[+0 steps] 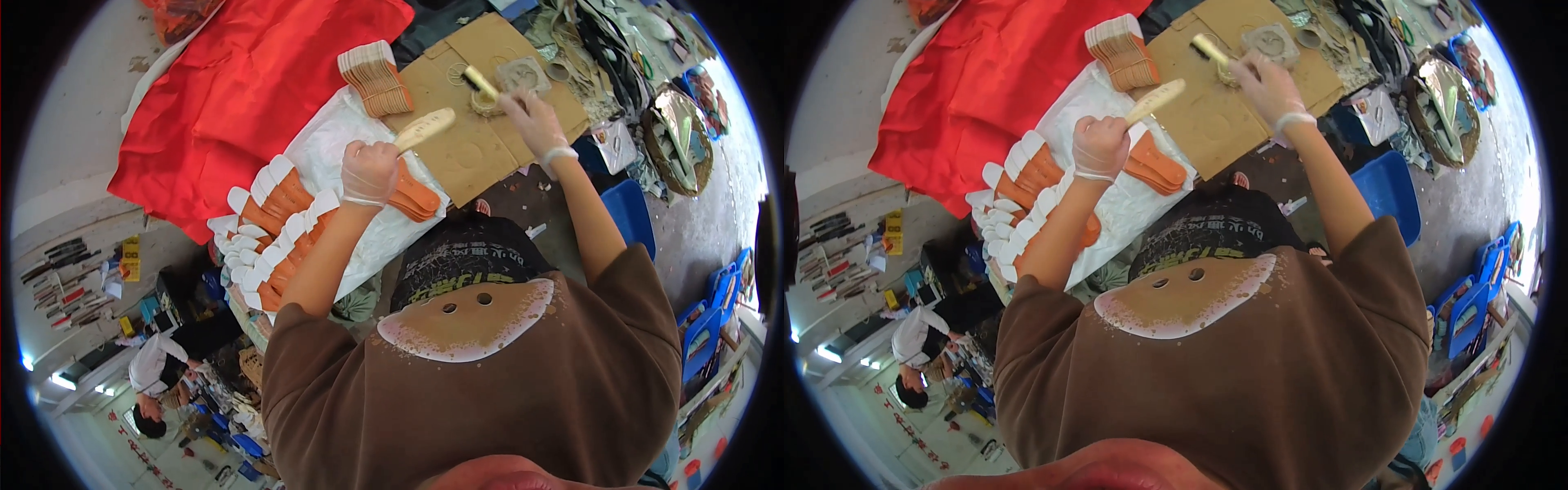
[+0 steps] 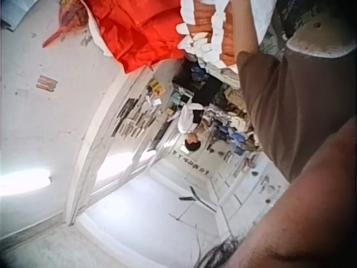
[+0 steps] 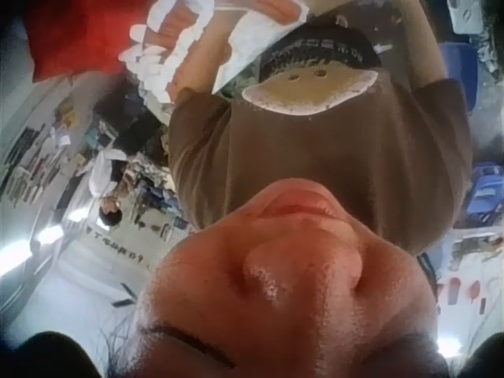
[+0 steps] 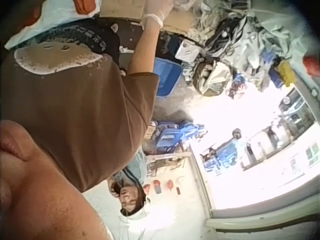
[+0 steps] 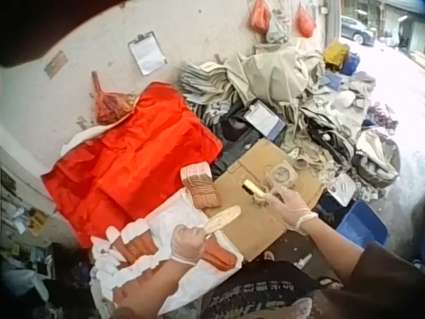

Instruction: The recorder applies yellow glue to shoe insoles or soles using a brush in a manufacturing environment.

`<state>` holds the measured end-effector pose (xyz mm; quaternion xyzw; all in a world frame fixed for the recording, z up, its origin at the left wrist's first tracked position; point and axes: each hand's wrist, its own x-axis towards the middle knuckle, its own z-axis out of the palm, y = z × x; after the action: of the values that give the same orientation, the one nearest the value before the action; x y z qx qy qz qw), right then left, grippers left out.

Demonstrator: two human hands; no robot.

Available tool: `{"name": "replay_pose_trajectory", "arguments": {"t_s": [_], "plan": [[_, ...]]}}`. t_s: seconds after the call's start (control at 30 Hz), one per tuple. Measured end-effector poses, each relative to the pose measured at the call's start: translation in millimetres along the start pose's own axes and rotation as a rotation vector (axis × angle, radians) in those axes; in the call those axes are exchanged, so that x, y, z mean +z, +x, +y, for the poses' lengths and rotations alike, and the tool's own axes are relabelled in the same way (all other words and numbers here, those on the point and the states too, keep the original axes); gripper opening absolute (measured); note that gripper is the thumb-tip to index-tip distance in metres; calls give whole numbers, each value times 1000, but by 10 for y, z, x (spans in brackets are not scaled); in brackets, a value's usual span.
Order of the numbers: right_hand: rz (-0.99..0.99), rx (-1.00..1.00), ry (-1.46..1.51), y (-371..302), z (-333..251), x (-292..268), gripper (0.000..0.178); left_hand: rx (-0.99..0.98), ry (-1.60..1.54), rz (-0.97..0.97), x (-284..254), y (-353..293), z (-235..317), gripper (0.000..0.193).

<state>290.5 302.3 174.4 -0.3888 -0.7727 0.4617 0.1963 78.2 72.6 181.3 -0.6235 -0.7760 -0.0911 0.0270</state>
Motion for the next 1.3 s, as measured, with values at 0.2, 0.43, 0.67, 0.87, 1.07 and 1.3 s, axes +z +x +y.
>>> {"name": "replay_pose_trajectory", "arguments": {"t_s": [0.2, 0.43, 0.67, 0.87, 1.07, 1.3], "plan": [[-227, -162, -56, -433, -460, 368, 26, 359, 353, 180, -136, 113, -194, 8], [-145, -144, -87, -360, -138, 374, 28, 486, 344, 329, -294, 128, -341, 7], [-476, -123, 90, -316, -274, -221, 27, 519, 97, 450, -652, -55, -324, 31], [-677, -220, 351, -361, -402, -467, 25, 464, 61, 596, -909, -96, -125, 34], [-783, -333, 373, -317, -618, -485, 23, 450, -33, 651, -1018, -188, 36, 35], [-672, -334, 309, -305, -750, -136, 26, 426, -110, 610, -939, -185, 168, 37]]}}
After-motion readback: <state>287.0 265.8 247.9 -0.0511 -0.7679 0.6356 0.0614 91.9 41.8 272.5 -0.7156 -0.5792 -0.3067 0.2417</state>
